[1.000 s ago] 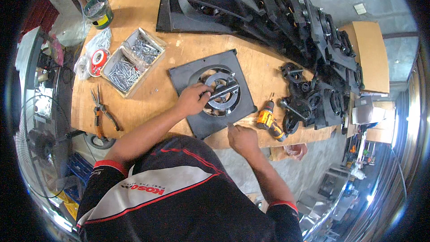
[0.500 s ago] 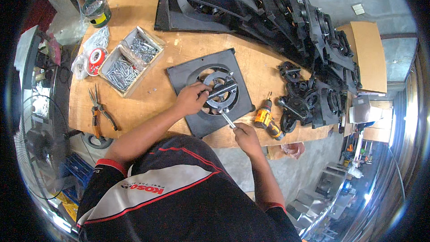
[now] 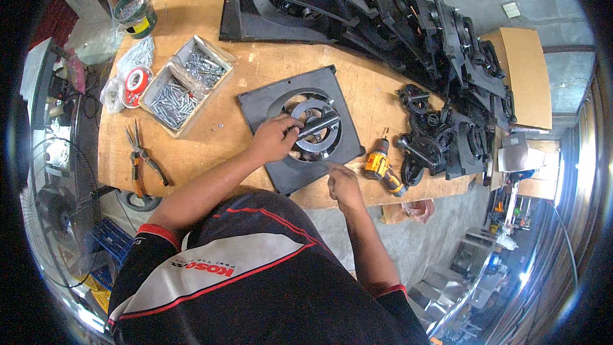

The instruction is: The person assembles a gas stove burner unit on a wooden workbench. They place the burner grate and base onto the stove body, then use a cordless drill to fasten screws. The person also uses a wrench to tighten components and handles various stove parts and fasteners during the process.

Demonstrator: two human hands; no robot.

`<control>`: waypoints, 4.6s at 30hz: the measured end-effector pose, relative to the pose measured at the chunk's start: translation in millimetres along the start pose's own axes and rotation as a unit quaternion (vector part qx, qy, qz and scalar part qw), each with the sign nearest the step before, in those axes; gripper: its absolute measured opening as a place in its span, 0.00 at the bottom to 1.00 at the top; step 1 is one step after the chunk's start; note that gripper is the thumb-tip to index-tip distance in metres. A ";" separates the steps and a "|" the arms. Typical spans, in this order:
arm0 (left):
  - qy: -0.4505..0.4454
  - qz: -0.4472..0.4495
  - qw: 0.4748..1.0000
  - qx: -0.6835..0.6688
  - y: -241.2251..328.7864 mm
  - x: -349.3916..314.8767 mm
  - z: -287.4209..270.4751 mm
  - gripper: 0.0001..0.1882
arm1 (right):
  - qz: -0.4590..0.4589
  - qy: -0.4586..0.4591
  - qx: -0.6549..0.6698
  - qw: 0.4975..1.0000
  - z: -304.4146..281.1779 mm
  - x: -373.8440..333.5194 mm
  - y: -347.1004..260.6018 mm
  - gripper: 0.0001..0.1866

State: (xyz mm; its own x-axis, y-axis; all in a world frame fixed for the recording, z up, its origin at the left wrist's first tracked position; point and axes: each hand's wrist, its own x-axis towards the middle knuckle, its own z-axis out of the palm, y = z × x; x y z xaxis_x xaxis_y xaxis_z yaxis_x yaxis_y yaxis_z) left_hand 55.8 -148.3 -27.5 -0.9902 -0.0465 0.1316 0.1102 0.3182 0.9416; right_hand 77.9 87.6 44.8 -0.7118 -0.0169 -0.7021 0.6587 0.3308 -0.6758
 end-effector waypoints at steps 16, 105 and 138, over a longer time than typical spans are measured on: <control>-0.143 0.258 0.933 0.204 24.9 -30.8 -12.6 0.12 | -0.027 -0.053 -0.069 0.996 -15.2 -2.5 -14.0 0.19; -0.281 -0.321 0.871 -0.245 28.8 93.9 -103.1 0.17 | -0.427 -0.140 -0.002 0.894 78.2 68.7 -140.7 0.25; -0.174 -0.314 0.909 -0.213 13.9 91.8 -83.5 0.16 | -0.466 0.046 -0.164 0.868 104.5 66.8 -132.6 0.38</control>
State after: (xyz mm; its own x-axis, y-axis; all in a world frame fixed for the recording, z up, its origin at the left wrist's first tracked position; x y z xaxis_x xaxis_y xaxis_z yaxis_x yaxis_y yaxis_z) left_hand -26.5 -227.2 23.6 -0.8287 0.2330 -0.5088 -0.5357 -0.0674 0.8417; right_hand -31.5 -56.0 64.0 -0.9245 -0.3519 0.1465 -0.3084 0.4647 -0.8300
